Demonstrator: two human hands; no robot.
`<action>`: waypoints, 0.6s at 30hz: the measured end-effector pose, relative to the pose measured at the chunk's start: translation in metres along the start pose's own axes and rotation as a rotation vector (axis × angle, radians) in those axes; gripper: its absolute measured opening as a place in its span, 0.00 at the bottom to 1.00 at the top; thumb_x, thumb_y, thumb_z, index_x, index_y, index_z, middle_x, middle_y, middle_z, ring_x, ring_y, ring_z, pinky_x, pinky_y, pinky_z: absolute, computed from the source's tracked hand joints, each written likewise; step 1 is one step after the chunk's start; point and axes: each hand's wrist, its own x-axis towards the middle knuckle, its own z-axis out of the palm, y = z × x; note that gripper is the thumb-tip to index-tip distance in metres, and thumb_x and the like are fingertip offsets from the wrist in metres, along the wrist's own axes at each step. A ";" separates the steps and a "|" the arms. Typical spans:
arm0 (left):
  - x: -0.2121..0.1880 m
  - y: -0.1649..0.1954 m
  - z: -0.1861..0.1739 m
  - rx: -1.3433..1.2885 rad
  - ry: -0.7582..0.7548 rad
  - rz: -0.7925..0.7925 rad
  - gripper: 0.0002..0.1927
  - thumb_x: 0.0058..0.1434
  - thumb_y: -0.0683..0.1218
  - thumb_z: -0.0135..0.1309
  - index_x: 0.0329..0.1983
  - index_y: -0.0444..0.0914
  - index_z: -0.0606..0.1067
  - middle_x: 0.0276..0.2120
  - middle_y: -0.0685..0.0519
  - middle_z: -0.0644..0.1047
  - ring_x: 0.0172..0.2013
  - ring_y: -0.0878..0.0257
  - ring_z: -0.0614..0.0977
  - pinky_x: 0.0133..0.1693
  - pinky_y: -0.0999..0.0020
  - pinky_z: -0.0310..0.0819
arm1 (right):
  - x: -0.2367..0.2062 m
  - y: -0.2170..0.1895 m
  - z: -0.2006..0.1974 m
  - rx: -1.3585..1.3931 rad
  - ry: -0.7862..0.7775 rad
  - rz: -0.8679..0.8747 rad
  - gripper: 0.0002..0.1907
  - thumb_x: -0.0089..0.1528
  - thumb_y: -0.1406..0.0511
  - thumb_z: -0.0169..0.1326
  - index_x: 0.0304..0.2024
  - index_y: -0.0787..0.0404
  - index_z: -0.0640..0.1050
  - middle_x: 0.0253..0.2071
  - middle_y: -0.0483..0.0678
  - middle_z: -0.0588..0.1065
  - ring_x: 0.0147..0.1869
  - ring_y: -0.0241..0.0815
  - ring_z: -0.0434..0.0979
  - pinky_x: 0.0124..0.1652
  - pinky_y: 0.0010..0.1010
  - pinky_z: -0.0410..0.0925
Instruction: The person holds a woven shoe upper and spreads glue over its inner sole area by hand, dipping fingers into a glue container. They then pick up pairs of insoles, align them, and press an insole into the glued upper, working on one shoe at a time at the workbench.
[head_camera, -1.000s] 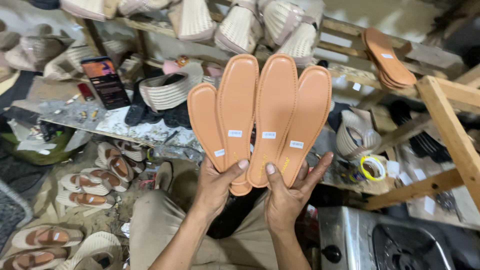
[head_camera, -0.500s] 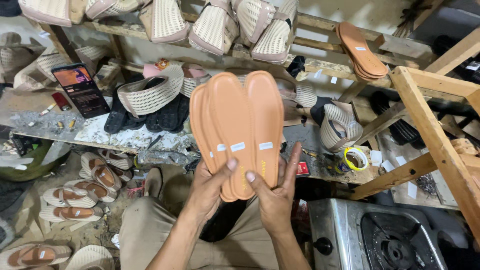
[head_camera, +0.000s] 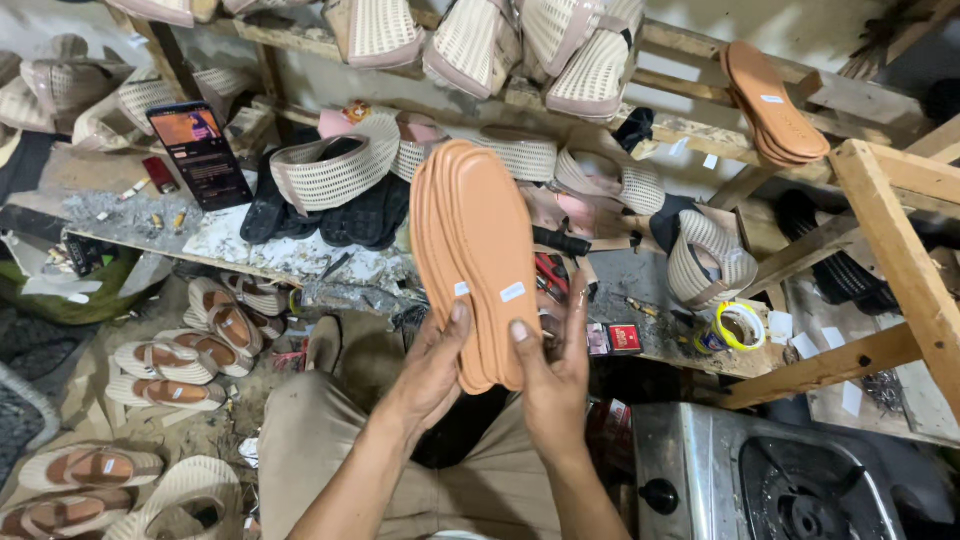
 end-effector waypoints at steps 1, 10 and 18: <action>0.000 0.000 0.001 -0.007 0.013 -0.009 0.32 0.71 0.59 0.43 0.70 0.34 0.61 0.61 0.47 0.73 0.59 0.61 0.77 0.59 0.62 0.73 | -0.002 0.001 0.002 -0.107 0.046 -0.029 0.47 0.64 0.69 0.56 0.79 0.61 0.44 0.65 0.58 0.67 0.63 0.44 0.70 0.59 0.34 0.67; 0.002 0.009 0.003 -0.032 0.027 0.013 0.32 0.73 0.57 0.41 0.72 0.30 0.61 0.64 0.45 0.72 0.62 0.58 0.75 0.63 0.61 0.70 | -0.009 0.006 0.003 0.022 -0.114 -0.110 0.51 0.62 0.74 0.55 0.80 0.61 0.41 0.75 0.59 0.60 0.72 0.49 0.68 0.66 0.37 0.65; 0.001 0.000 -0.009 -0.126 0.042 -0.115 0.34 0.70 0.61 0.37 0.73 0.36 0.59 0.66 0.47 0.70 0.64 0.58 0.74 0.63 0.59 0.68 | -0.014 0.031 -0.008 -0.429 -0.280 -0.532 0.63 0.56 0.71 0.68 0.79 0.54 0.38 0.72 0.62 0.66 0.72 0.51 0.71 0.63 0.38 0.68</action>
